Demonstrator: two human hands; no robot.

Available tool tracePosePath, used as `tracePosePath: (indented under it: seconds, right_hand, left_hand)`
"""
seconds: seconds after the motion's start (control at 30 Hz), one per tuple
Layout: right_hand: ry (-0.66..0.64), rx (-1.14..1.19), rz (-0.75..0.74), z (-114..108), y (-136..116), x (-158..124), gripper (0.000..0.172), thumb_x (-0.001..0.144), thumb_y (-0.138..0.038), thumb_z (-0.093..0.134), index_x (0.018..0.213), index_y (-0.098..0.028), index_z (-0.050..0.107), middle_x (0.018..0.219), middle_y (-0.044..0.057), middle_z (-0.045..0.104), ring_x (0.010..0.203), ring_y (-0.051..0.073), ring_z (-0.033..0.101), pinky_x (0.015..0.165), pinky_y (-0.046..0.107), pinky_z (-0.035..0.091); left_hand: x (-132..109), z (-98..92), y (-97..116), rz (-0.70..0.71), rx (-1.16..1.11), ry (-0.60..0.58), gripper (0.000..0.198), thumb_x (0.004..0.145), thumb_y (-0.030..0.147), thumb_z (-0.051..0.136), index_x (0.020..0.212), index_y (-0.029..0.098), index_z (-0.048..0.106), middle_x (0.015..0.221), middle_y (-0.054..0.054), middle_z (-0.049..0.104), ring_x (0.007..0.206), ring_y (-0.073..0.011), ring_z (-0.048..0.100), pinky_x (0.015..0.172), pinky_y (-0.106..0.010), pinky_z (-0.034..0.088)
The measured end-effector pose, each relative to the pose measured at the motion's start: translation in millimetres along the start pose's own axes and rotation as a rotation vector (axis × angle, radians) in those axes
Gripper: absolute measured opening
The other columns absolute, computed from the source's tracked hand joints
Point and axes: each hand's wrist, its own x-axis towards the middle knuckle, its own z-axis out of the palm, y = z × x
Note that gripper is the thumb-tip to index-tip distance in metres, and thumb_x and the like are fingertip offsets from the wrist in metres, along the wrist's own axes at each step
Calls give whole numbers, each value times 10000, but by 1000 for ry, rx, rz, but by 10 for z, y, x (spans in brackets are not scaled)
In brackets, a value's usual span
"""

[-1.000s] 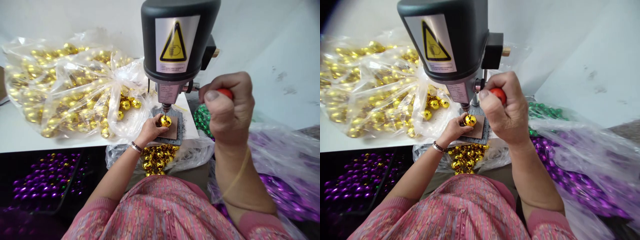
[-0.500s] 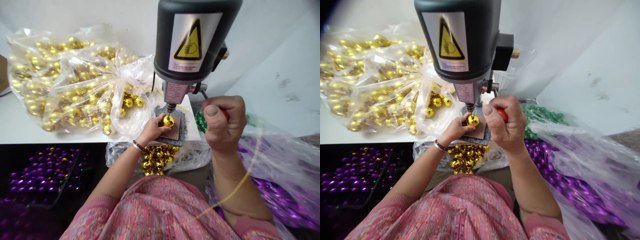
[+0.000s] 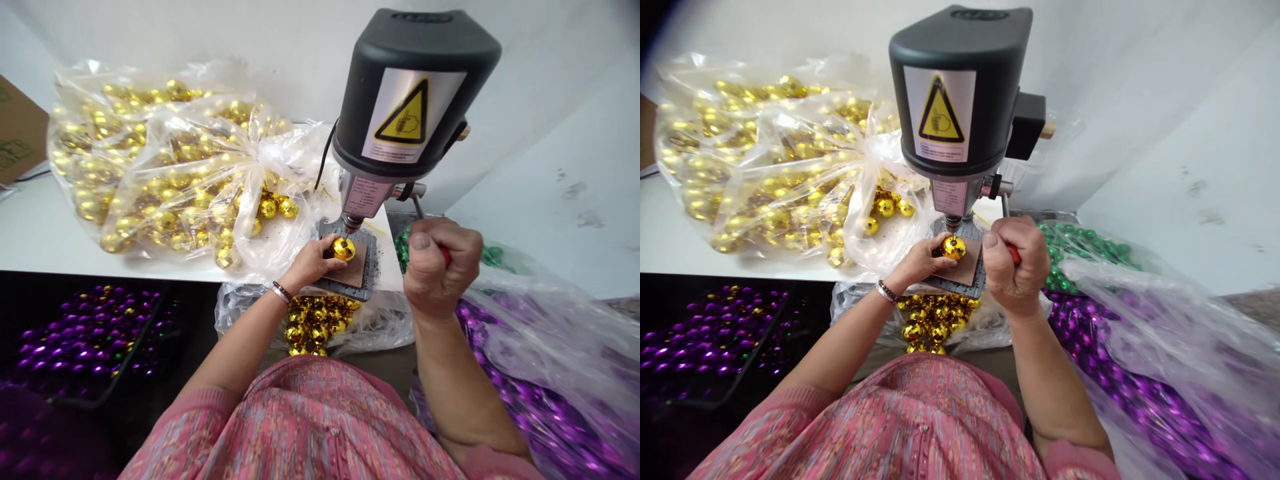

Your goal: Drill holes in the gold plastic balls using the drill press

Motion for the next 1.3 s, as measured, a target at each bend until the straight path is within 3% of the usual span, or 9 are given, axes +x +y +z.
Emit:
tracePosePath:
  seconds: [0.27,0.43,0.57,0.7,0.87,1.0,1.07,1.17,1.3]
  right_hand:
    - [48,23,-29,75,71,-143,67,930,-211,540,867,-219,519,737,-35,569,682,89,545,662,271,456]
    - [141,25,51,101,-56,219,178,988,-350,500,887,-206,526,679,-52,497,604,57,521,609,250,409]
    - [184,92,194,121,-124,552,294,982,-450,516,856,-186,492,640,-79,421,525,17,464,585,218,392]
    - [198,164,243,148,-131,618,340,948,-501,561,870,-176,498,623,-101,439,525,5,478,584,206,392]
    - [201,206,221,167,-138,577,280,983,-424,502,868,-169,498,672,-103,448,537,-35,487,542,156,360]
    - [196,170,247,159,-164,571,284,983,-437,490,873,-176,508,689,-99,448,545,-30,496,532,158,352]
    - [202,156,272,160,-177,569,322,968,-492,509,878,-183,515,664,-96,444,531,-12,483,528,179,355]
    - [223,142,286,169,-183,567,379,927,-578,555,862,-205,526,617,-89,432,503,23,454,504,218,335]
    - [221,147,279,156,-172,567,398,895,-605,599,833,-218,528,583,-85,446,486,39,441,493,247,326]
  left_hand:
    - [15,5,-26,4,-28,0,550,765,268,785,1295,183,665,1055,-20,758,931,-209,680,822,-280,495]
    - [27,60,-42,11,-113,17,537,720,233,796,1234,158,659,1000,-21,736,895,-199,666,828,-293,513]
    - [-110,51,-51,61,-180,50,516,703,194,783,1202,183,654,1039,-14,727,944,-191,665,860,-292,532]
    - [-378,-97,-114,101,-149,63,568,723,224,775,1270,182,625,1143,-44,719,1001,-194,660,893,-302,535]
    - [-709,-402,-205,157,-66,-72,572,794,325,751,1329,178,611,1158,-67,717,932,-174,651,849,-306,546]
    - [-849,-646,-258,179,14,-161,625,771,333,776,1356,185,614,1140,-80,733,866,-160,656,801,-298,559]
    - [-799,-752,-271,126,57,-96,583,801,337,750,1351,188,625,1088,-75,750,779,-141,647,742,-282,555]
    - [-499,-876,-271,-23,145,129,413,901,269,610,1299,177,669,1080,-85,762,770,-144,666,753,-281,550]
    - [151,-962,-303,-181,313,363,424,890,77,485,1245,142,706,1164,-138,750,1069,-249,697,983,-358,515]
